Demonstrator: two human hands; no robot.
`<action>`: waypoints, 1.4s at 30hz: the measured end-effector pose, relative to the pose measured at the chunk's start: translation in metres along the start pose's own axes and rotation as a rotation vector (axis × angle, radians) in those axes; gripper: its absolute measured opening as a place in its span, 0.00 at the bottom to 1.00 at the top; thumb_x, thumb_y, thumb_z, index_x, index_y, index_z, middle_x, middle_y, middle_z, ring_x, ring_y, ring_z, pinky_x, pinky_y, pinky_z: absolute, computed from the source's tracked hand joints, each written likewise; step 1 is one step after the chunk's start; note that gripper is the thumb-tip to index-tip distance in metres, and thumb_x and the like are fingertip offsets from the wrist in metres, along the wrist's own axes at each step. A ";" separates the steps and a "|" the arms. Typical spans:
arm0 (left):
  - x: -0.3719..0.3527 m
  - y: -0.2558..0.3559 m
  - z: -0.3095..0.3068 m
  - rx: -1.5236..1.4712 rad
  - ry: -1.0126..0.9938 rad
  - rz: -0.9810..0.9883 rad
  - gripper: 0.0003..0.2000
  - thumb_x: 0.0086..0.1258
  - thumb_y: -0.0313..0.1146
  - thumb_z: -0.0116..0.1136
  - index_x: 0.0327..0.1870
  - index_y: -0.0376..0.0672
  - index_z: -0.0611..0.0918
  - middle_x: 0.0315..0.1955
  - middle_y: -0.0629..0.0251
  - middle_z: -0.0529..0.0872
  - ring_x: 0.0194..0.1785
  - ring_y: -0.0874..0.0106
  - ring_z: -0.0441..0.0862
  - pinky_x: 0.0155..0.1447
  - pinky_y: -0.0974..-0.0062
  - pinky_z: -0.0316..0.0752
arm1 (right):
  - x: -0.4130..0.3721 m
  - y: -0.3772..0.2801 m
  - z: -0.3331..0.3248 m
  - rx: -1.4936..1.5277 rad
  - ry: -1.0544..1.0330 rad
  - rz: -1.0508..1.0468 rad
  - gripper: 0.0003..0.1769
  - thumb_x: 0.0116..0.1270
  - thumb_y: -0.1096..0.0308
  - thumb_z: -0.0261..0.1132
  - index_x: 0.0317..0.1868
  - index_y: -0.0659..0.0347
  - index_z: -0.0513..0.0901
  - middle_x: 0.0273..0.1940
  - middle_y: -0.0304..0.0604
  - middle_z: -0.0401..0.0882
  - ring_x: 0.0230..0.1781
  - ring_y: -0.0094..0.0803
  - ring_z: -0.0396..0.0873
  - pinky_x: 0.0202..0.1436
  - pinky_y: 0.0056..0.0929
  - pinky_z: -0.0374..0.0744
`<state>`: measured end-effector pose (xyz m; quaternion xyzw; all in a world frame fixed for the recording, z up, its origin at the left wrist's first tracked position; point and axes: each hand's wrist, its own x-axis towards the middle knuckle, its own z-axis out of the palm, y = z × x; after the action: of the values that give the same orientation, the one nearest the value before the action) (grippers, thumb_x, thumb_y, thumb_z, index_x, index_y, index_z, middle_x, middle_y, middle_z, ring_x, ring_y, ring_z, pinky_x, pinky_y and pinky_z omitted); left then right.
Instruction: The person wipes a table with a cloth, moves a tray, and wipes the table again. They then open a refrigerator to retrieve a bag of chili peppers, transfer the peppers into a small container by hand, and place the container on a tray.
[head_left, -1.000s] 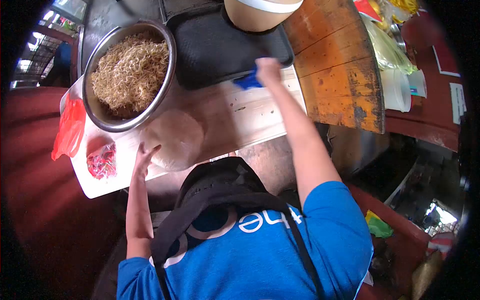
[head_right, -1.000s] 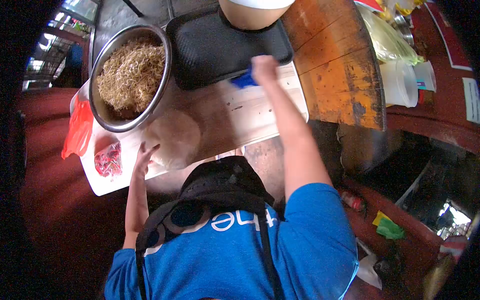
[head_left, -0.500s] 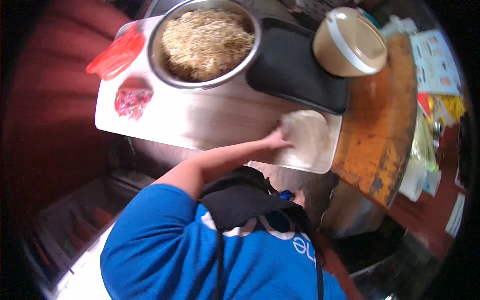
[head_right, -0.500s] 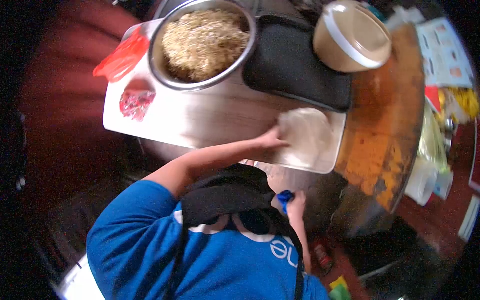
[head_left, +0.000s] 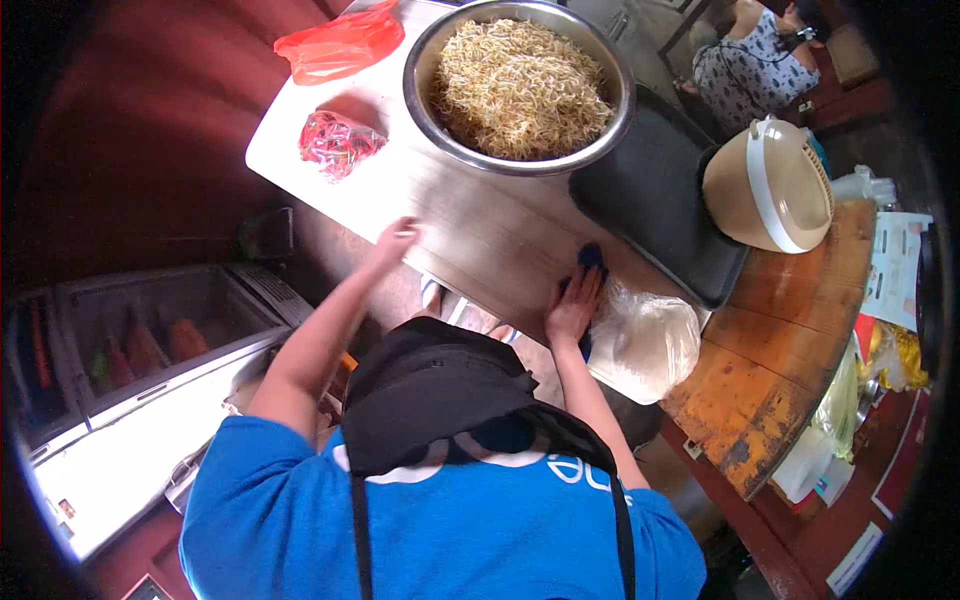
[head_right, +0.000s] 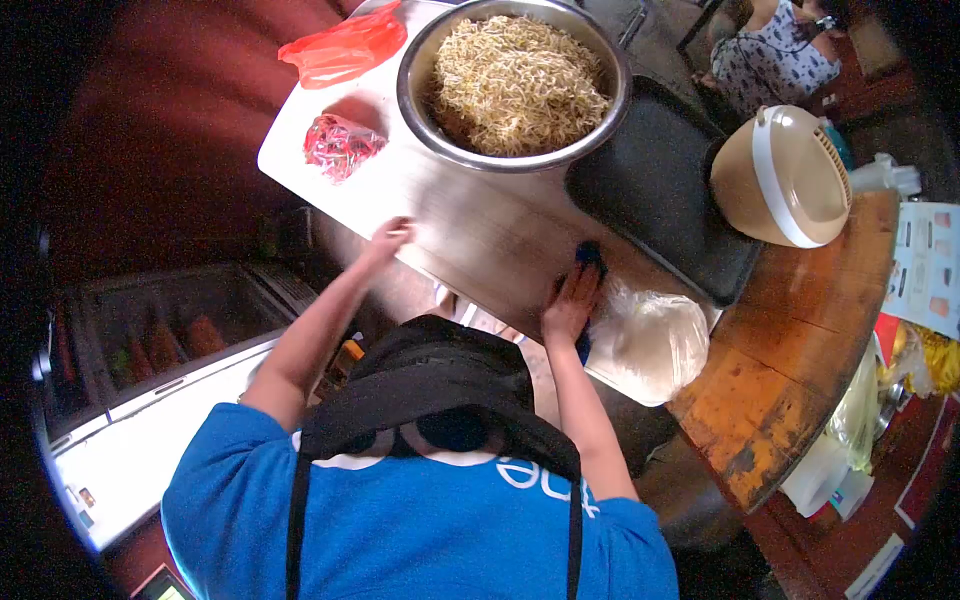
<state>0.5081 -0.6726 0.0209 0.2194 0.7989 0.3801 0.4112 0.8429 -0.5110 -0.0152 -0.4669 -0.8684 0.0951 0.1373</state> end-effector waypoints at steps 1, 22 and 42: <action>-0.017 -0.011 -0.041 0.072 0.133 0.001 0.21 0.65 0.39 0.58 0.56 0.38 0.76 0.48 0.56 0.83 0.48 0.70 0.81 0.49 0.74 0.76 | 0.017 -0.013 0.010 -0.018 0.053 -0.025 0.35 0.65 0.59 0.59 0.69 0.64 0.60 0.70 0.60 0.54 0.71 0.55 0.53 0.73 0.53 0.51; 0.068 -0.088 -0.247 0.137 0.138 0.101 0.24 0.65 0.43 0.60 0.58 0.40 0.75 0.46 0.64 0.81 0.42 0.75 0.78 0.40 0.76 0.73 | 0.052 -0.297 0.095 0.352 -0.220 -0.749 0.25 0.60 0.71 0.53 0.60 0.65 0.72 0.64 0.53 0.67 0.67 0.46 0.63 0.72 0.44 0.59; -0.252 -0.328 -0.352 -0.625 1.892 -0.569 0.21 0.54 0.32 0.61 0.47 0.30 0.75 0.39 0.47 0.81 0.46 0.63 0.79 0.50 0.68 0.74 | 0.133 -0.269 0.009 0.517 -0.352 -0.874 0.22 0.51 0.85 0.52 0.46 0.61 0.80 0.49 0.54 0.78 0.49 0.52 0.77 0.54 0.41 0.75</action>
<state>0.3478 -1.1916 0.0175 -0.4823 0.6833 0.4762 -0.2714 0.5585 -0.5473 0.0753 0.0103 -0.9400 0.3165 0.1268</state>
